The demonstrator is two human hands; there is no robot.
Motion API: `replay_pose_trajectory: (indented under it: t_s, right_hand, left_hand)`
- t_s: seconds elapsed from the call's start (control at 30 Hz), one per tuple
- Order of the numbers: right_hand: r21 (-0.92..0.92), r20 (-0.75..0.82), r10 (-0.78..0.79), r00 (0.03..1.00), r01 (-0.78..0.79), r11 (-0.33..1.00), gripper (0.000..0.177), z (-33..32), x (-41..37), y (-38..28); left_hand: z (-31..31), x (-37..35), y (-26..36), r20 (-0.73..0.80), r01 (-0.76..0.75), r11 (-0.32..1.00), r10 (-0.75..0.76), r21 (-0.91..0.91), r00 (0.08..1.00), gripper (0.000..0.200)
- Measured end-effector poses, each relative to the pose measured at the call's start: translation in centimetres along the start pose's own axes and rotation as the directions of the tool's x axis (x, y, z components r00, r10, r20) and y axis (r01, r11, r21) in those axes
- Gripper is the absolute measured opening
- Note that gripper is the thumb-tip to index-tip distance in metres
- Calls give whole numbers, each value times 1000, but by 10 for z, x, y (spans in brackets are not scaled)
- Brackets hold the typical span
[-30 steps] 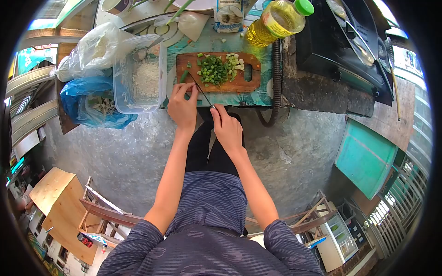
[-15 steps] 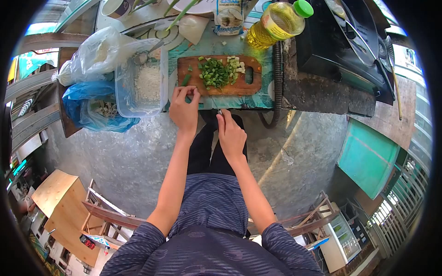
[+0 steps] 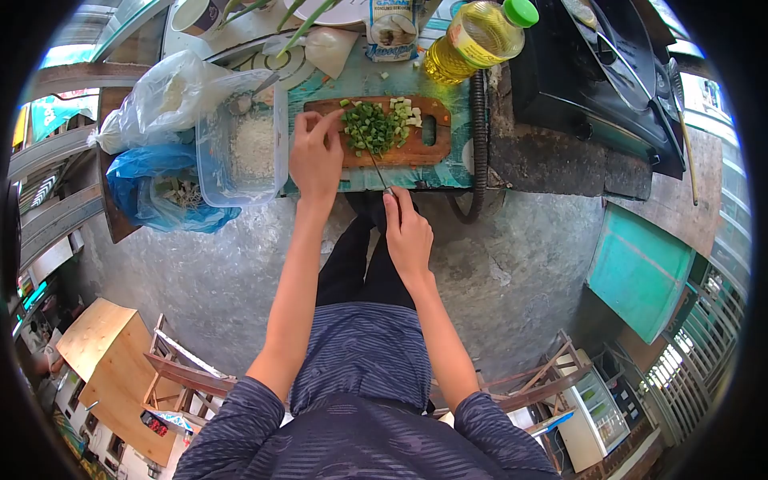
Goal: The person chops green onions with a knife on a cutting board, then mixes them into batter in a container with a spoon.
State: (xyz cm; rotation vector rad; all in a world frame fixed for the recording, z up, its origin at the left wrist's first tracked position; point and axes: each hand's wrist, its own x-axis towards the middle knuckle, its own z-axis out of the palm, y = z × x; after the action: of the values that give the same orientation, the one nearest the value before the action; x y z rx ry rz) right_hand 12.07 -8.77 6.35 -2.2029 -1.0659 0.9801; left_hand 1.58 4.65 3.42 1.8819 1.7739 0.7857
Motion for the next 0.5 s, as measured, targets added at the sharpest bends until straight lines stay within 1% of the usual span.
replay_pose_trajectory:
  t_s: [0.07, 0.17, 0.27, 0.37, 0.5]
  right_hand:
    - [13, -8, -4, 1000, 4, 1000, 30, 0, -1, -1]
    - [28, -9, 4, 1000, -4, 1000, 30, -3, -2, -5]
    - [37, -3, 14, 1000, -14, 999, 30, -4, -3, -9]
    - [39, -1, 25, 1000, -25, 999, 30, -5, -3, -8]
    - [53, -50, -12, 999, 14, 998, 31, -3, -3, -2]
  left_hand:
    - [2, 9, -5, 60, -31, 999, 30, 23, 998, 18]
    - [-1, 18, -6, 163, 11, 999, -16, 33, 987, 17]
    - [-5, 21, -4, 221, -12, 999, 3, 42, 975, 17]
    - [-5, 23, -4, 279, -71, 991, 38, 109, 959, 15]
    - [-5, 27, -8, 284, -100, 989, 66, 108, 957, 14]
